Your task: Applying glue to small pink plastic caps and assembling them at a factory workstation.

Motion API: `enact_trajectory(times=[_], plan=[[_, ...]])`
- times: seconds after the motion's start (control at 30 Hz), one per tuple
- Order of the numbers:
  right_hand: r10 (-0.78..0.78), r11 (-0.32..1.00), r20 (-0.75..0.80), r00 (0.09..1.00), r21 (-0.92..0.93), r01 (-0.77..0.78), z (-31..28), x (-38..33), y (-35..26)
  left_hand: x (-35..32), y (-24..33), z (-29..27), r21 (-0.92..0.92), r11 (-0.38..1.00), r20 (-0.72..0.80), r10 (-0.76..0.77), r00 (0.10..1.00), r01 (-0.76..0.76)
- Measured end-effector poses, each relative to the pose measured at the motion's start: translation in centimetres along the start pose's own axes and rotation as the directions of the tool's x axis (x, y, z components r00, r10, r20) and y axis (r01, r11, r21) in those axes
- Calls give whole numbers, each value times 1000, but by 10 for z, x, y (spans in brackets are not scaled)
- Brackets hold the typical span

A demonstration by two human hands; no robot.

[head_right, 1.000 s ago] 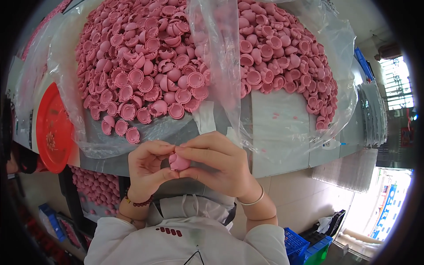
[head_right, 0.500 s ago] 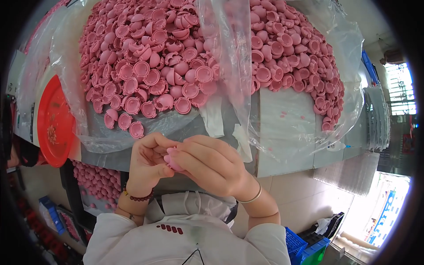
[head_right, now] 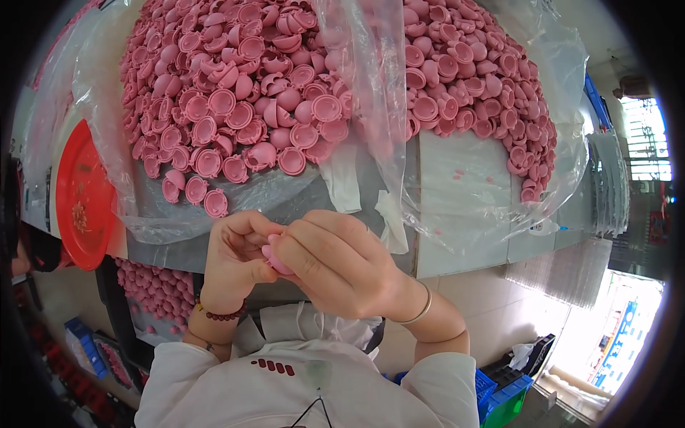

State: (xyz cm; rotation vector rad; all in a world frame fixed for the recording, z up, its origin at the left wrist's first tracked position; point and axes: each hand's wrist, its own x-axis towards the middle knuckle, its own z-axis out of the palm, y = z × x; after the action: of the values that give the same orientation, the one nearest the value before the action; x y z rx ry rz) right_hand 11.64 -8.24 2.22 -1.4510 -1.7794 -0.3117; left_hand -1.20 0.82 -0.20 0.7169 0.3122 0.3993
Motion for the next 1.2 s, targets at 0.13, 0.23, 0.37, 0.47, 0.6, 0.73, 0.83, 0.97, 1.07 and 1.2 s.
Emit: enact_trajectory(times=[0.13,0.23,0.37,0.47,0.6,0.73,0.83,0.97,1.07,1.2], plan=[[5,1000,-4,1000,14,-5,-2,-2,-1,0,0,-3,26,999,8,-24,1000,24],[16,999,-46,999,36,-15,-2,-5,-1,1,-3,-12,-4,1000,208,18,978,-18],[66,994,-18,998,92,-65,-12,-3,-4,-4,-7,-6,31,995,138,86,987,-91],[422,805,-6,907,464,-371,-20,-25,-6,-1,-11,-6,289,883,184,327,927,-369],[635,4,439,636,821,-571,-13,-26,-17,2,-19,-7,486,585,325,569,756,-649],[569,-49,455,685,850,-524,-7,-27,-23,3,-26,-10,506,512,412,563,716,-694],[543,201,292,787,865,-460,-7,-30,-17,1,-30,-8,380,590,367,611,701,-713],[494,408,146,857,832,-377,-6,-33,-18,0,-27,-6,392,671,324,540,777,-629],[449,569,116,886,728,-383,-6,-32,-17,5,-26,-7,383,645,364,553,750,-661],[427,761,27,904,529,-375,-8,-32,-17,6,-20,-14,329,734,433,441,786,-594]])
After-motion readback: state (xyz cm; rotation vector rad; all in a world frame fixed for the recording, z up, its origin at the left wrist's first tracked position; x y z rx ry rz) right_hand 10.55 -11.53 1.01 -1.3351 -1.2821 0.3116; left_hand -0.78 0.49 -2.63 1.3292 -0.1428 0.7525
